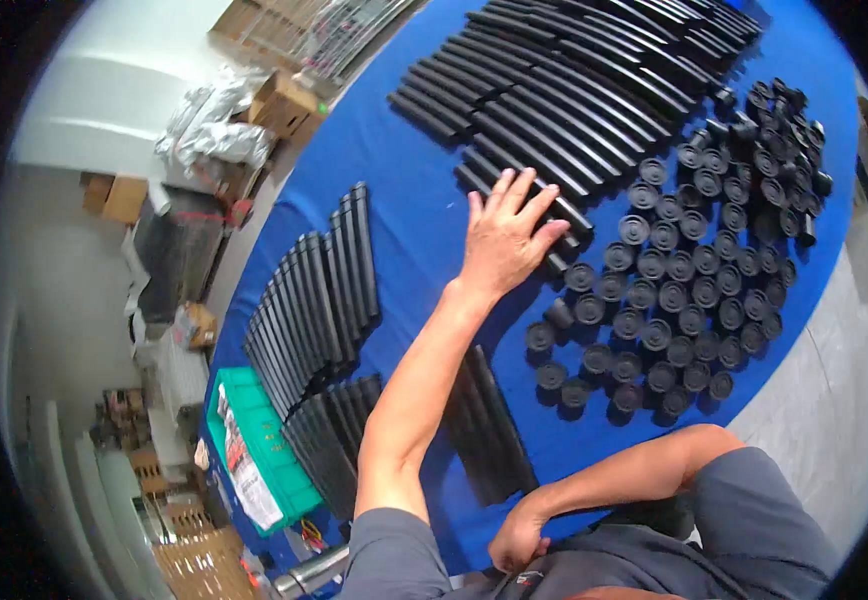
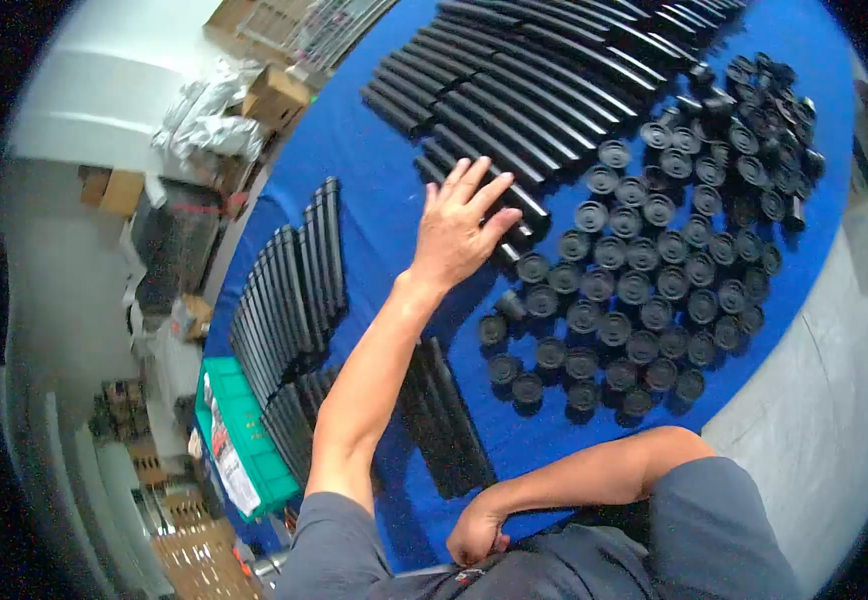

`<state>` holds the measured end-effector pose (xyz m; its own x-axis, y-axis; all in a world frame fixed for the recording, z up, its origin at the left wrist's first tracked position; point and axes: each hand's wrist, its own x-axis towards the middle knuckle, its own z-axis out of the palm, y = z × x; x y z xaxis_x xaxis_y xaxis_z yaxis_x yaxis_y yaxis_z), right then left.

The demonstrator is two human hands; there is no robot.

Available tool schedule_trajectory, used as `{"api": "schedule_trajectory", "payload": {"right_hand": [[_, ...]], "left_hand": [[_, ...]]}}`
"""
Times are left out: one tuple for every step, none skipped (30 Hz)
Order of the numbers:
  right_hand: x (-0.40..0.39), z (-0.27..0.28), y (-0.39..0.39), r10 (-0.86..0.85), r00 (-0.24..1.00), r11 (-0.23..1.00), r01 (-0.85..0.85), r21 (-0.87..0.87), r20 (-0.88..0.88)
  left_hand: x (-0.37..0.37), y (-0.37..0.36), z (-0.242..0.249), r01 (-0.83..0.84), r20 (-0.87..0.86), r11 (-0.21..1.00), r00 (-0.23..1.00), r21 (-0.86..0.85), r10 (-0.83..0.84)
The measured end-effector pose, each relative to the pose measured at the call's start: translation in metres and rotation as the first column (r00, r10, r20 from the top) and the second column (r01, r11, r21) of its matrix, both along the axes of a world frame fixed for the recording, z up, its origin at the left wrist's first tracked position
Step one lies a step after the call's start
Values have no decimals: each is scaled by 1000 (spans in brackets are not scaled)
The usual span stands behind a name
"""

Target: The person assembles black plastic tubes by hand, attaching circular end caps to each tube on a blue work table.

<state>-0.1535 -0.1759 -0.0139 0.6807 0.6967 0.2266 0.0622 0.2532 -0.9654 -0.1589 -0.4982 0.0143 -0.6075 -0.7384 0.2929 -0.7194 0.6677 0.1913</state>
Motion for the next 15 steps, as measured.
{"api": "schedule_trajectory", "payload": {"right_hand": [[0,0,0,-18,1000,1000,18,6,-15],[-2,-2,1,-40,999,999,40,12,-30],[-2,-3,3,-67,997,997,68,20,-47],[2,-4,4,-40,999,999,40,-1,-25],[5,-7,7,-14,1000,1000,14,-20,-9],[6,-8,8,8,1000,999,-8,-41,3],[6,-10,8,7,1000,999,-7,-35,-14],[5,-11,9,3,1000,1000,-4,-25,-31],[5,-11,11,-3,999,1000,2,-12,-47],[5,-12,11,7,999,1000,-7,-10,-42],[5,-11,9,14,999,1000,-14,-5,-38],[4,-10,9,18,999,1000,-18,-1,-36],[4,-9,8,0,999,1000,0,0,-41],[3,-8,7,-18,999,1000,18,0,-46],[2,-6,5,-36,998,999,36,0,-50]], "left_hand": [[4,-1,-4,-1,-30,1000,1000,-24,1],[7,0,-2,-27,-63,1000,998,-1,27],[7,0,-1,-80,-83,997,993,9,81],[4,0,-1,-129,-107,991,986,22,131],[-1,1,4,-163,-140,985,975,65,171],[-5,-2,0,-150,-197,988,968,40,155],[-9,-1,-5,-182,-209,983,961,16,181],[-14,1,-6,-211,-222,977,953,-4,205],[-19,1,-7,-232,-199,971,956,-57,217],[-21,-1,-8,-247,-190,968,953,-31,237],[-24,-1,-4,-261,-180,965,950,-3,256],[-29,-3,-2,-270,-172,962,947,25,270],[-30,-5,-5,-266,-174,963,951,-33,256],[-31,-5,-1,-290,-163,957,943,21,289],[-32,-5,1,-309,-147,950,938,49,312]]}}
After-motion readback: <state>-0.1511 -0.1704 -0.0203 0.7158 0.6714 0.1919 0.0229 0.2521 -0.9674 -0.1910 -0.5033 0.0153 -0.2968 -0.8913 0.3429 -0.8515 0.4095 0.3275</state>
